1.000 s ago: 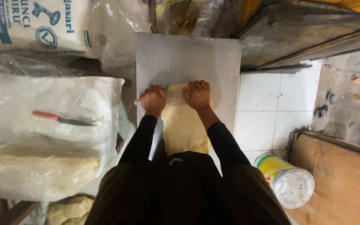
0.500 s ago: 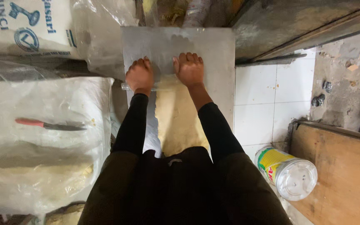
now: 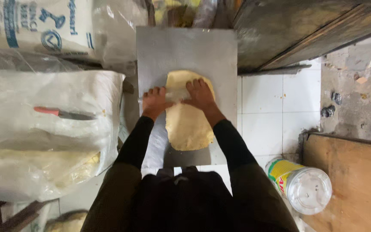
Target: The person kneads a piece of dough on a metal table by hand and then rolls it out using a glass bottle.
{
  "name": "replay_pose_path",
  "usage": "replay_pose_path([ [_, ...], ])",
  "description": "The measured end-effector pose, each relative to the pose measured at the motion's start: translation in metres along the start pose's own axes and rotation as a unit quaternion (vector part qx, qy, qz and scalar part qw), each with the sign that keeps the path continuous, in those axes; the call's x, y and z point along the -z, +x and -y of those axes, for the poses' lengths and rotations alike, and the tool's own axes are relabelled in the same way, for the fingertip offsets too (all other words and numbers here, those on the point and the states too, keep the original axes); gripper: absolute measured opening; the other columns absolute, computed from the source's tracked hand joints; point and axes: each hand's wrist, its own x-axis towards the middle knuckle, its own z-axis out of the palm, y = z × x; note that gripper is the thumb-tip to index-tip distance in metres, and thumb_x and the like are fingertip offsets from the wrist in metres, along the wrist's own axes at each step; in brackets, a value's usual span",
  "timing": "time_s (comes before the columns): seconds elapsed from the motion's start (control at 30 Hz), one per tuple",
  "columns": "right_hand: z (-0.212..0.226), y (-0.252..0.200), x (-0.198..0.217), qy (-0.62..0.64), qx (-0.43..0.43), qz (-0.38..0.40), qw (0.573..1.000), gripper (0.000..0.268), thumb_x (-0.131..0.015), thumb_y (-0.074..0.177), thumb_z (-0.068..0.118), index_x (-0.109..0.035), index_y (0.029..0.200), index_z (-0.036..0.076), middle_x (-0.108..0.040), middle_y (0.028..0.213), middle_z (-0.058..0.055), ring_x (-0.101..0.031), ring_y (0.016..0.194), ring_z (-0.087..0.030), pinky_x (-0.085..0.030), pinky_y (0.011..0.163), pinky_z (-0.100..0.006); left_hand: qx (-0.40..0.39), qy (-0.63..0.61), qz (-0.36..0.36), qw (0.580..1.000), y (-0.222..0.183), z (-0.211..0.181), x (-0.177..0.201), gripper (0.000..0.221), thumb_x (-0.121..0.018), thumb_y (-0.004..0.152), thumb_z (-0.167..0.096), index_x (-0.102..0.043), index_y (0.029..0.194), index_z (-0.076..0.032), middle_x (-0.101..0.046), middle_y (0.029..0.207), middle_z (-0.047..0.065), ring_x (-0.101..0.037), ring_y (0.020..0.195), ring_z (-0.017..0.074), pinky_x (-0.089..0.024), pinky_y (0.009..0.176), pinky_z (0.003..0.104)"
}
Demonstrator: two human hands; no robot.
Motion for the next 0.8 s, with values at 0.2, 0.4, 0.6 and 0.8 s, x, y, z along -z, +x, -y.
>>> replay_pose_path([
  [0.2, 0.006, -0.087, 0.000, 0.017, -0.056, 0.053, 0.997, 0.085, -0.082, 0.074, 0.063, -0.057, 0.134, 0.008, -0.059, 0.123, -0.021, -0.055, 0.115, -0.041, -0.047, 0.094, -0.054, -0.093, -0.007, -0.036, 0.995, -0.061, -0.040, -0.014, 0.083, -0.074, 0.082, -0.066, -0.058, 0.141, -0.011, -0.061, 0.122, 0.014, -0.057, 0.112, 0.0339, -0.044, 0.096, 0.052],
  [0.4, 0.016, -0.149, -0.007, -0.060, -0.099, -0.190, 0.975, 0.063, -0.071, 0.089, 0.046, -0.057, 0.134, 0.004, -0.059, 0.132, -0.023, -0.051, 0.126, -0.043, -0.044, 0.104, -0.058, -0.065, -0.034, -0.141, 0.987, -0.074, -0.091, -0.024, 0.074, -0.068, 0.084, -0.063, -0.060, 0.137, -0.012, -0.058, 0.126, 0.012, -0.050, 0.121, 0.0315, -0.039, 0.108, 0.054],
  [0.6, -0.012, -0.093, -0.038, -0.003, -0.149, -0.279, 0.949, 0.025, -0.060, 0.102, 0.027, -0.065, 0.110, 0.005, -0.066, 0.111, -0.014, -0.059, 0.110, -0.036, -0.045, 0.105, -0.056, -0.071, -0.045, -0.217, 0.973, -0.028, -0.082, -0.028, 0.043, -0.066, 0.095, -0.047, -0.066, 0.119, -0.012, -0.062, 0.118, 0.007, -0.056, 0.109, 0.0288, -0.042, 0.097, 0.049],
  [0.8, -0.042, -0.042, -0.029, 0.033, -0.139, -0.273, 0.951, 0.020, -0.066, 0.089, 0.028, -0.068, 0.090, 0.008, -0.066, 0.090, -0.011, -0.060, 0.087, -0.034, -0.046, 0.079, -0.048, -0.030, -0.060, -0.203, 0.977, 0.028, -0.076, -0.017, 0.012, -0.066, 0.095, -0.029, -0.068, 0.095, -0.017, -0.061, 0.097, 0.001, -0.060, 0.092, 0.0238, -0.044, 0.082, 0.043],
])
